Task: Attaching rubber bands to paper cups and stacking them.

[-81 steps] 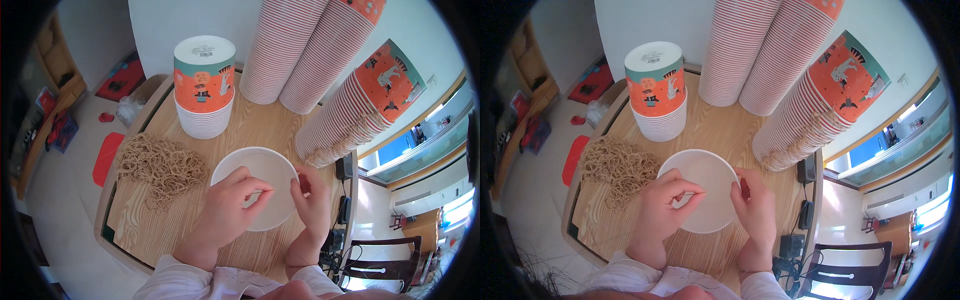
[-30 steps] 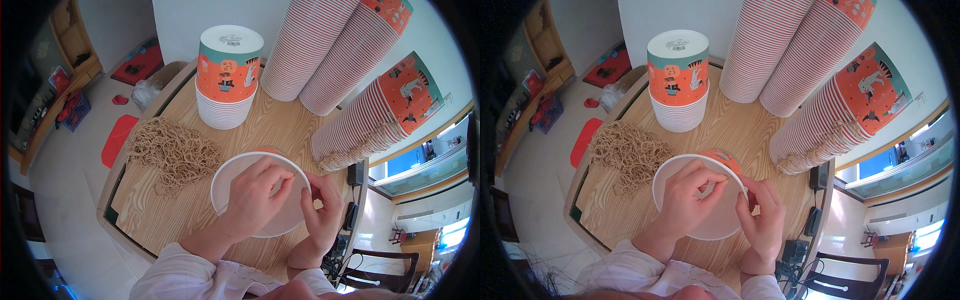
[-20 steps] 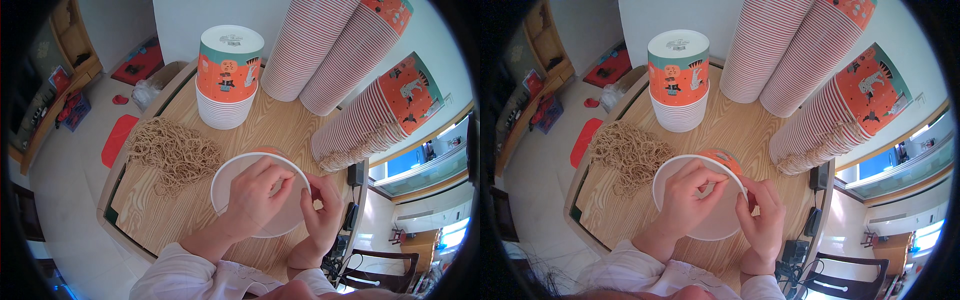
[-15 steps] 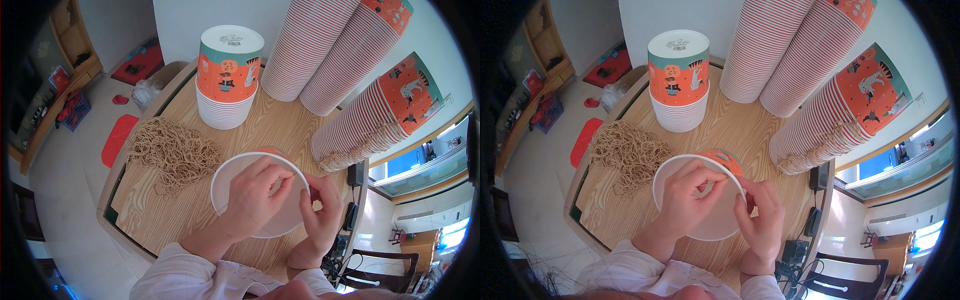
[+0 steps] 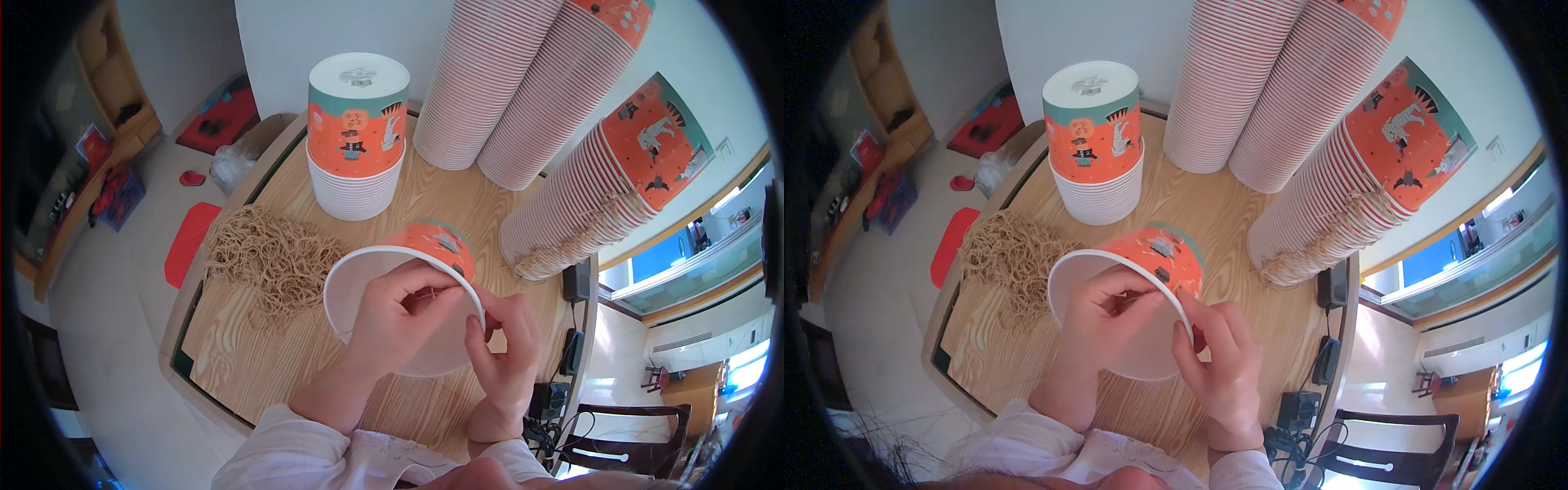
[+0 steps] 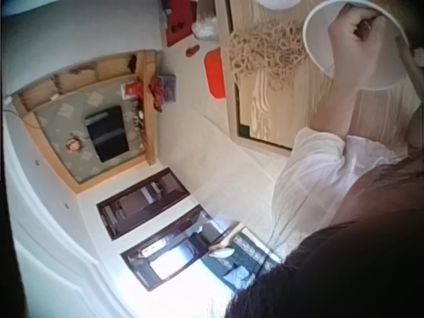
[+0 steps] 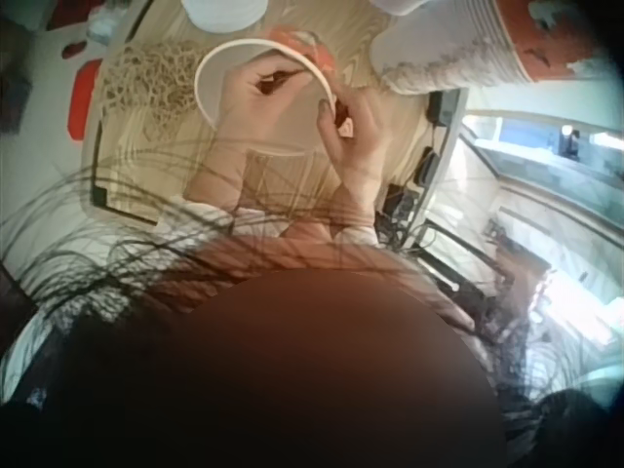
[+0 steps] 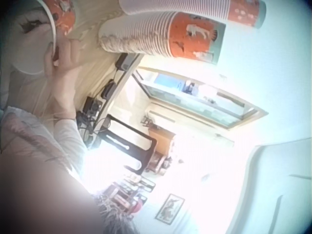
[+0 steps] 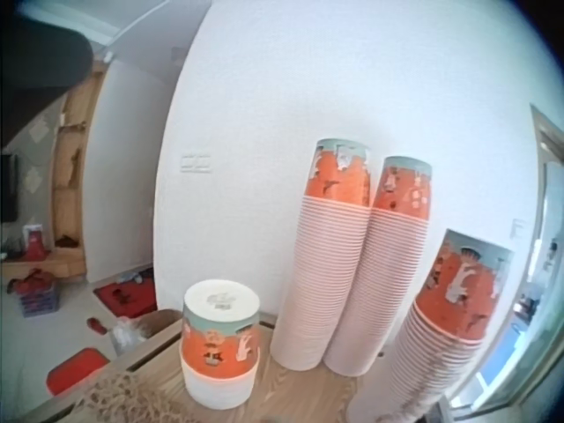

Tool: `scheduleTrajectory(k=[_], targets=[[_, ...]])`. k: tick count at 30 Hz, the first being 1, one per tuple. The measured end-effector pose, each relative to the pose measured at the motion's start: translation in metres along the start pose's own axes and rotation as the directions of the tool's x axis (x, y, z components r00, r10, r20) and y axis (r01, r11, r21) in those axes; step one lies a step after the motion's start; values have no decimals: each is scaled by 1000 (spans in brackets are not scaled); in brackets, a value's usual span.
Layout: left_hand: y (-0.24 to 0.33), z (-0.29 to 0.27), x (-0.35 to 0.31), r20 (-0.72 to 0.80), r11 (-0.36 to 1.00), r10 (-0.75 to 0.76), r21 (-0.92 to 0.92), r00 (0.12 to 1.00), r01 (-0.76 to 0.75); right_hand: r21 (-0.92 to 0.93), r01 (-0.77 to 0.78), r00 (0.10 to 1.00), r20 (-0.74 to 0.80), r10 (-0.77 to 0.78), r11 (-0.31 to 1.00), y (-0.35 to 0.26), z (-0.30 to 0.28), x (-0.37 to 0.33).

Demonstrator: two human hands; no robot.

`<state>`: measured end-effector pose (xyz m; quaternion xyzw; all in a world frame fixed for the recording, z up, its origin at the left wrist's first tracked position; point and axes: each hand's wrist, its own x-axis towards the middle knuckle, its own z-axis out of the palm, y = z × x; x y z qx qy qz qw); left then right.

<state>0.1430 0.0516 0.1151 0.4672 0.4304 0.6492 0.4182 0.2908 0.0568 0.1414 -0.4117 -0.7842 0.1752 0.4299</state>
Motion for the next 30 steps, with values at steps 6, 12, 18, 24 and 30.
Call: scheduleTrajectory(k=[6, 12, 18, 24, 30], targets=[[2, -4, -1, 65, 993, -96, -68, 993, 100, -58, 13, 1000, 20, -12, 998, 1, -3, 0], [8, -1, -1, 41, 982, -149, -111, 988, 153, -94, 69, 996, 63, -63, 993, 6, 0, -1], [2, -3, 3, 54, 981, -128, -138, 990, 134, 40, 75, 984, 159, -80, 996, 10, -3, 2], [-1, -4, -1, 113, 969, -207, -115, 972, 220, 186, -28, 998, 63, 16, 982, 9, -1, 2], [9, 1, -2, 142, 981, -187, -30, 972, 193, 156, -72, 997, 30, 68, 985, 4, -3, 6]])
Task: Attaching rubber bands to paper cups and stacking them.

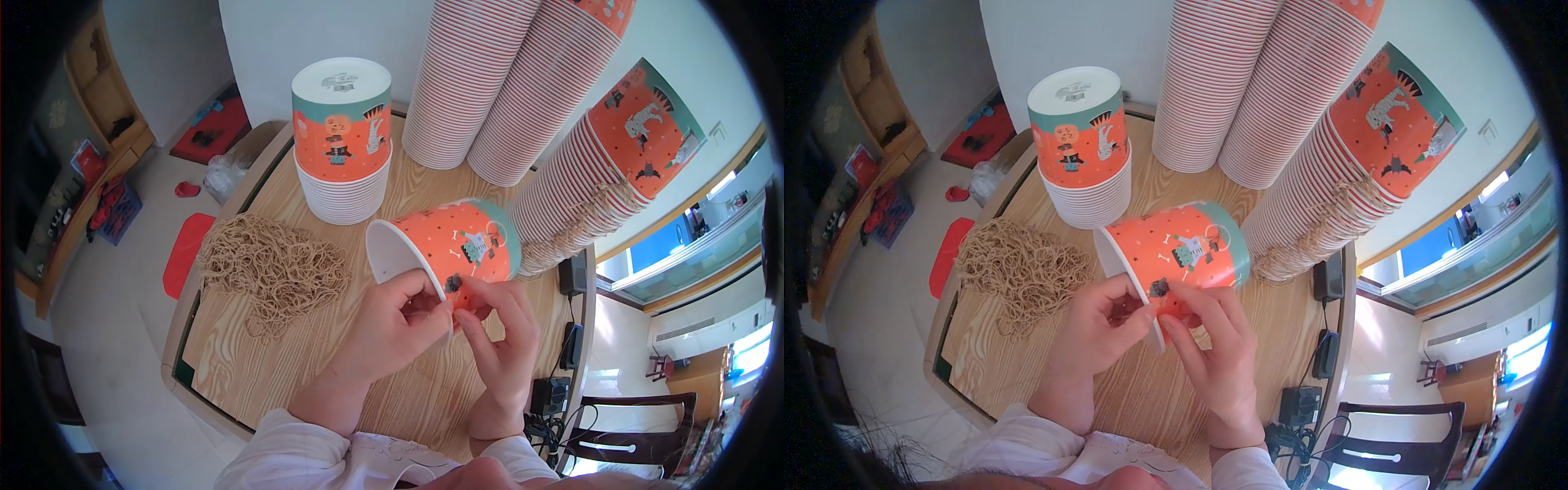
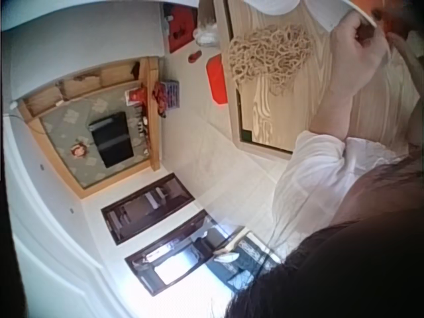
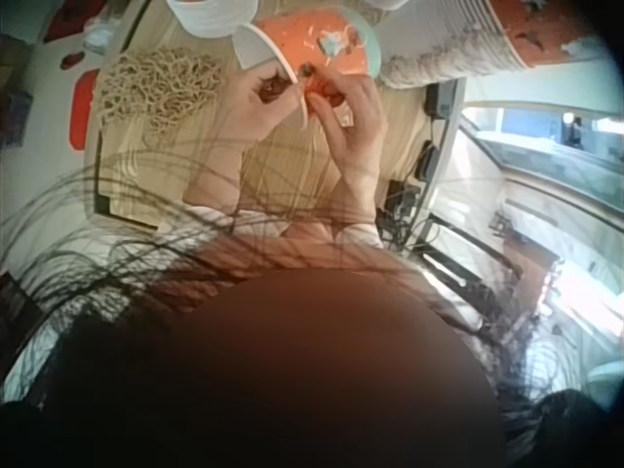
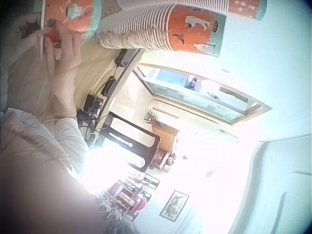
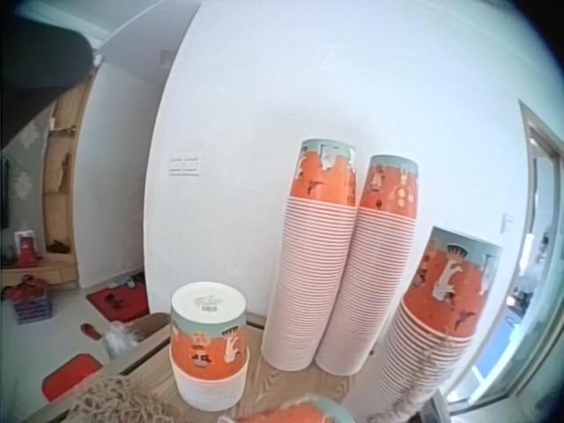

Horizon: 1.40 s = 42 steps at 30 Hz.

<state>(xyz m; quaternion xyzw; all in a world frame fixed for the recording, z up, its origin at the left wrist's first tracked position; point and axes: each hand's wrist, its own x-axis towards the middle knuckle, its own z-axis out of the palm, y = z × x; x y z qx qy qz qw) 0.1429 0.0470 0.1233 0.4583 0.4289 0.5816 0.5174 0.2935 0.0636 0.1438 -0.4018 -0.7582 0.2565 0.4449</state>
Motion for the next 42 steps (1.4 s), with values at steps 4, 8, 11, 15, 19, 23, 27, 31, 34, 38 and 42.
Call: scheduleTrajectory(k=[4, 8, 11, 15, 19, 23, 27, 31, 34, 38, 42], targets=[[-2, 0, -2, 28, 999, -14, 32, 1000, 13, 44, -31, 999, -5, 32, 999, 3, 0, -1], [1, 2, -1, 25, 998, 8, 56, 1000, -9, 107, -58, 998, 18, 56, 993, 10, -3, -2], [0, 2, -1, 36, 996, -4, 90, 999, 0, 92, -50, 998, 54, 46, 995, 11, -4, -1], [0, 3, -1, 28, 994, 10, 111, 1000, -13, 110, -89, 996, 27, 87, 990, 11, -3, 0], [4, 4, -1, 17, 991, 8, 133, 1000, -10, 59, -15, 999, 36, 13, 998, 15, -7, 0], [-2, 2, -1, 6, 992, 30, 125, 1000, -31, 24, -2, 999, 51, 1, 1000, 12, -7, 2], [-2, -2, -1, 57, 958, 22, 284, 998, -37, -9, 17, 998, 57, -17, 1000, 16, -5, 3], [-5, -6, 2, 166, 869, 105, 465, 981, -171, -107, 26, 990, 140, -11, 994, 28, -8, 3], [-12, -7, 2, 224, 803, 83, 563, 971, -198, -154, -33, 984, 168, 59, 988, 27, -7, 4], [-12, -9, 0, 341, 661, -6, 707, 940, -252, -213, -38, 958, 269, 96, 976, 35, -15, 4], [-2, -9, 4, 211, 551, 137, 796, 968, -252, -262, -29, 951, 290, 107, 965, 35, -18, 5]])
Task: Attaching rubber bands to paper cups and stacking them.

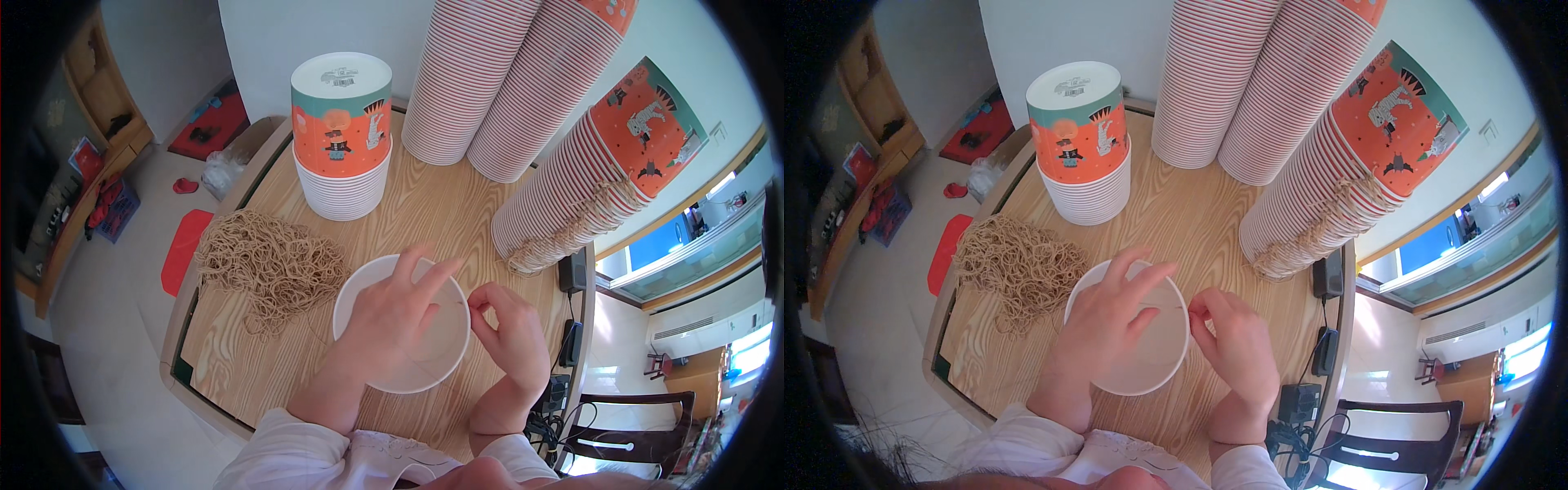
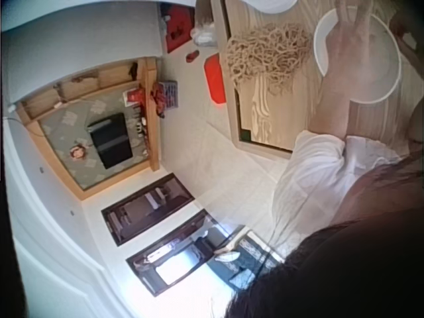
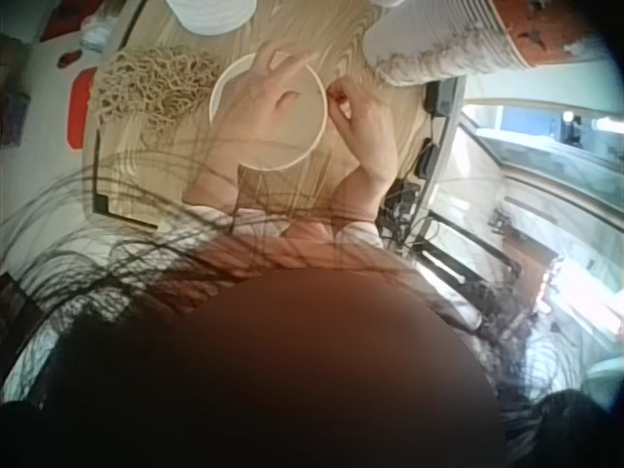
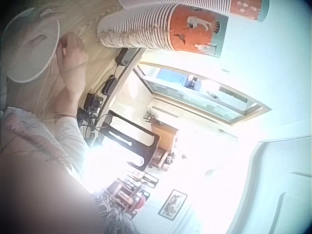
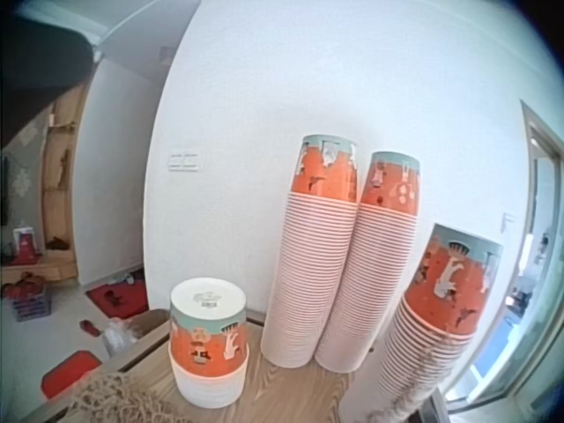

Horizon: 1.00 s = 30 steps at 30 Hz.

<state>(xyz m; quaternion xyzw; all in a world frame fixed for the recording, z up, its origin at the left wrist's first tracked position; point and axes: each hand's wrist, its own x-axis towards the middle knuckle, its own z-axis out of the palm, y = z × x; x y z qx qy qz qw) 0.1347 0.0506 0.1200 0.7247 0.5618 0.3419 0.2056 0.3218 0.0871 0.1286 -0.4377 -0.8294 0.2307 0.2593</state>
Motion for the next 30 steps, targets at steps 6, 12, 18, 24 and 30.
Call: scheduleTrajectory(k=[6, 12, 18, 24, 30], targets=[[-16, 1, -1, 6, 994, 28, 103, 1000, -29, -8, 10, 1000, -9, -10, 1000, 0, 4, 1], [-10, -7, -8, -160, 993, -115, -8, 980, 116, -38, 7, 999, -42, -8, 999, 0, 5, 2], [-11, -16, -13, 61, 981, -178, 89, 982, 172, 5, 14, 999, -43, -14, 1000, 5, 7, 3], [-6, -14, -10, 236, 997, -82, 9, 968, 82, 39, 36, 998, 43, -38, 999, 5, 5, 0], [-77, 46, 28, 509, 825, 46, -504, 859, 255, 80, -14, 994, 110, 5, 997, 19, 11, 9]])
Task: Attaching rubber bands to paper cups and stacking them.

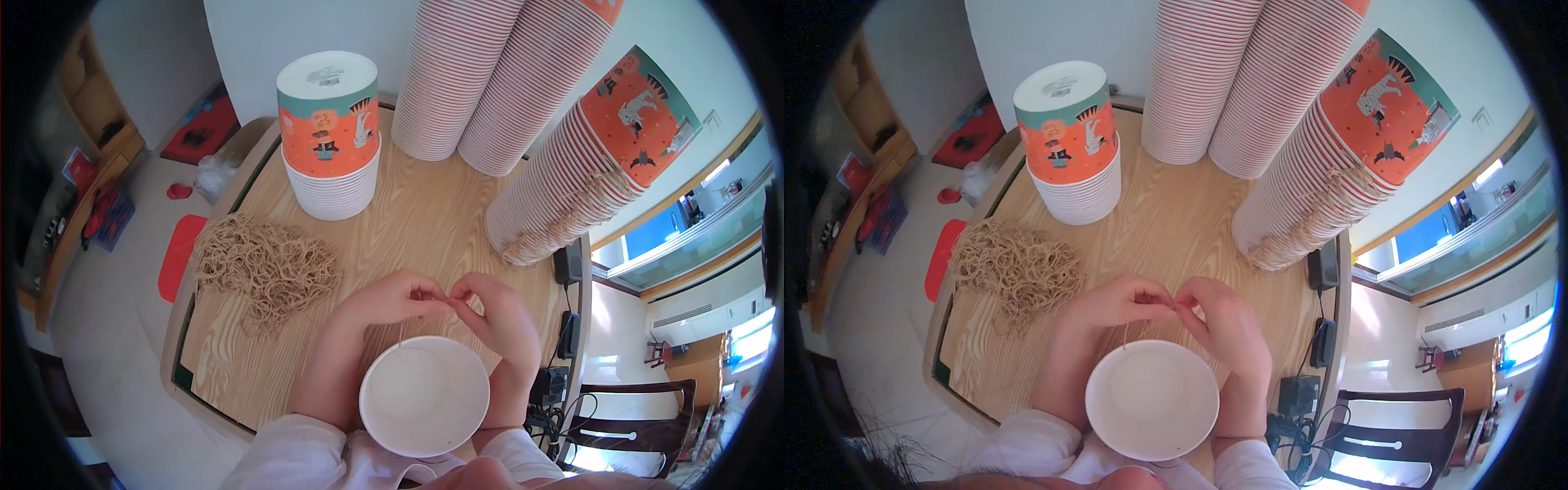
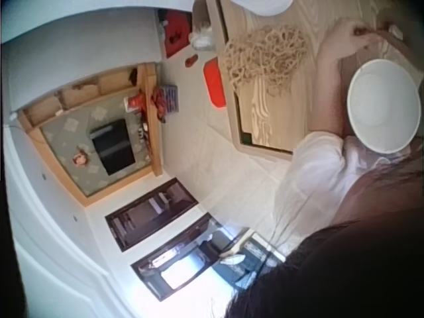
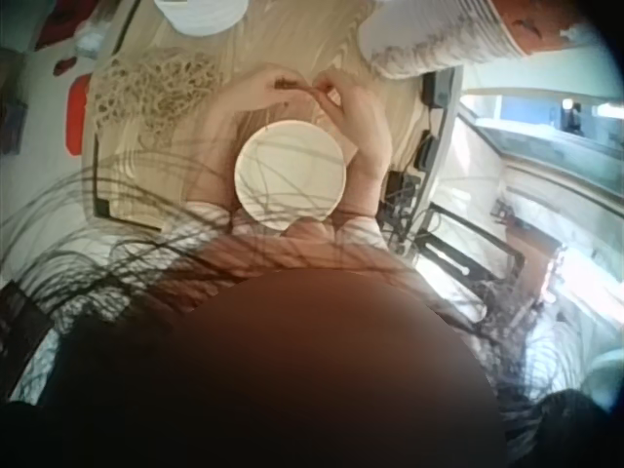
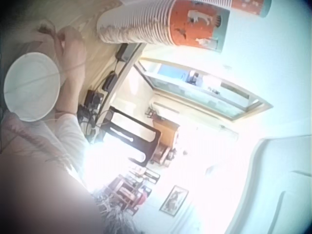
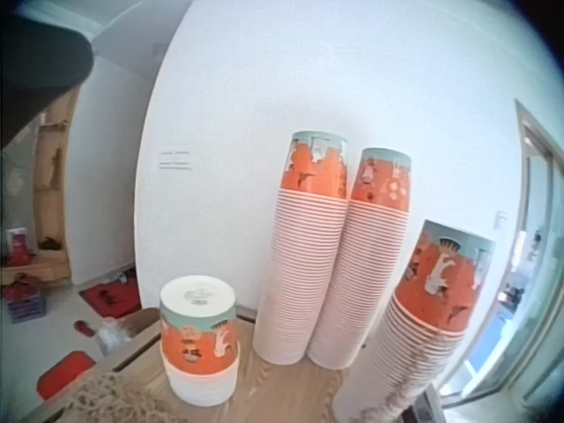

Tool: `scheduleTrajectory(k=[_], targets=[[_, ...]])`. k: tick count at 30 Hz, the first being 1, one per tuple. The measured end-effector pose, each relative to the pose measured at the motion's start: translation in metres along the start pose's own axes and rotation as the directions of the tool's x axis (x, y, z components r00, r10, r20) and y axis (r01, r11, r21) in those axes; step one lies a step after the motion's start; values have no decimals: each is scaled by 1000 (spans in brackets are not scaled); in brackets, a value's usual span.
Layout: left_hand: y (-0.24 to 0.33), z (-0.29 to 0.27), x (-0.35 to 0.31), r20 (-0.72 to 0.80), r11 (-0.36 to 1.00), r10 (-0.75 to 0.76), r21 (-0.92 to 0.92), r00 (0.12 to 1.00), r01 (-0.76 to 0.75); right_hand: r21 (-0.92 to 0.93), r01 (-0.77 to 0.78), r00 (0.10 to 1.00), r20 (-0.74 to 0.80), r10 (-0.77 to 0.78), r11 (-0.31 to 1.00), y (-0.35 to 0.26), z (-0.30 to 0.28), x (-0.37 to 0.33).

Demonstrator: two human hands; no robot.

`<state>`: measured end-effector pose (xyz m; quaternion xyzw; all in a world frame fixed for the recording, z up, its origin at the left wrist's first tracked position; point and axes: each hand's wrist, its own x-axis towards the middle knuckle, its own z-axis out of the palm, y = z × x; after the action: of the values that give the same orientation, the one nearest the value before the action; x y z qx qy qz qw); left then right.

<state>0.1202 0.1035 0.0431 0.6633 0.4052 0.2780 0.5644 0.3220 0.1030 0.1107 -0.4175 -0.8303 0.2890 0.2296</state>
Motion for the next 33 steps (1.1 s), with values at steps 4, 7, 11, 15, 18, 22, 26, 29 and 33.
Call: scheduleTrajectory(k=[4, 7, 11, 15, 18, 22, 26, 29, 33], targets=[[-33, 9, 8, 206, 842, 258, -527, 944, -115, 475, -31, 963, 251, -102, 879, 48, 14, 15], [-64, 24, 8, 166, 639, 231, -769, 959, -21, 590, -65, 948, 288, -135, 805, 62, 23, 14], [-82, 34, 14, 51, 568, 162, -821, 986, -51, 610, -89, 953, 282, -111, 787, 73, 29, 13], [-74, 28, 19, 108, 594, 200, -804, 974, -33, 755, -179, 960, 274, -55, 631, 78, 34, 18], [-76, 29, 22, 108, 581, 197, -813, 974, -27, 874, -178, 959, 257, -120, 453, 90, 46, 21], [-69, 24, 25, 147, 658, 152, -753, 977, 11, 979, -177, 953, 196, -231, 98, 131, 85, 20], [-66, 20, 23, 185, 712, 99, -700, 978, 60, 988, -156, 964, 150, -221, -6, 139, 104, 18], [-68, 21, 26, 167, 774, 95, -632, 981, 33, 988, -144, 963, 128, -239, -51, 146, 110, 20], [-70, 20, 25, 154, 769, 46, -636, 987, 63, 985, -159, 968, 141, -208, -73, 140, 113, 22]])
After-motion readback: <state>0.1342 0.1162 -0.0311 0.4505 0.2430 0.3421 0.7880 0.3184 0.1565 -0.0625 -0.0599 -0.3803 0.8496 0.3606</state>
